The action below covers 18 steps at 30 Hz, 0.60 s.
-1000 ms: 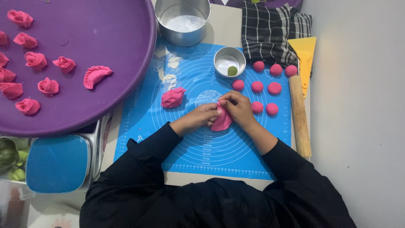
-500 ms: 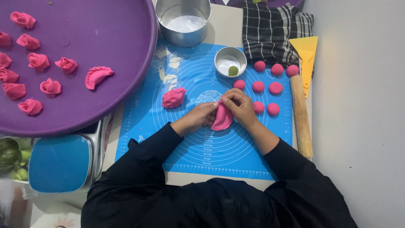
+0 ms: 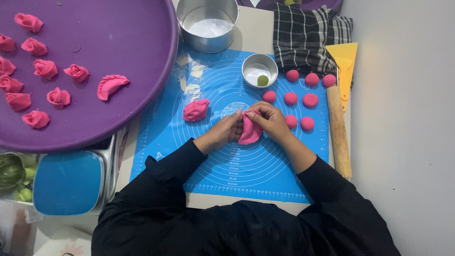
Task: Shaping pink dough into decorative rose and dumpling forms on a silicone mat using hands and a rolling pin.
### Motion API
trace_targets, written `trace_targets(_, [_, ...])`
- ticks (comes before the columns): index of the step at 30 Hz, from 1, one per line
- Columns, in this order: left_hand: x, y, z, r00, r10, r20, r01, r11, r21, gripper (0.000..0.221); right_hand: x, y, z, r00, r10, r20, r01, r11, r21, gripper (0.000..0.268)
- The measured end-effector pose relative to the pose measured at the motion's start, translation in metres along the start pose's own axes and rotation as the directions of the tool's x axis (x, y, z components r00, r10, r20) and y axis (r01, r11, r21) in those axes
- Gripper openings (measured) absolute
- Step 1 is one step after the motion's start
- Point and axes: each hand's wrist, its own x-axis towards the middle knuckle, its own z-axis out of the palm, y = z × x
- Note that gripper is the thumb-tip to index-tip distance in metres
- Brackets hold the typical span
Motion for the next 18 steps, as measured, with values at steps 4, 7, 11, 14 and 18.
trace_targets(4, [0.0, -0.001, -0.002, 1.0, 0.013, 0.004, -0.014, 0.999, 0.035, 0.066, 0.0, 0.002, -0.003, 1.0, 0.027, 0.013, -0.027, 0.999, 0.02, 0.014])
trace_targets(7, [-0.003, 0.003, 0.004, 1.0, 0.02, -0.007, -0.02, 1.0, -0.002, 0.06, 0.0, 0.003, -0.002, 1.0, 0.022, -0.004, -0.022, 1.0, 0.014, 0.013])
trace_targets(11, [-0.007, 0.008, 0.013, 0.999, 0.015, -0.032, -0.015, 1.0, -0.002, 0.052, 0.0, 0.003, -0.002, 1.0, -0.001, -0.018, 0.001, 1.0, -0.014, 0.011])
trace_targets(14, [-0.006, 0.005, 0.014, 0.997, 0.037, -0.069, -0.04, 0.999, -0.032, 0.04, 0.0, -0.002, 0.0, 0.999, -0.008, -0.031, 0.007, 0.999, -0.045, 0.011])
trace_targets(18, [-0.011, 0.018, 0.025, 0.993, 0.026, -0.115, -0.04, 0.992, -0.119, 0.029, 0.0, -0.001, 0.004, 0.998, 0.022, -0.052, -0.02, 0.999, 0.04, 0.041])
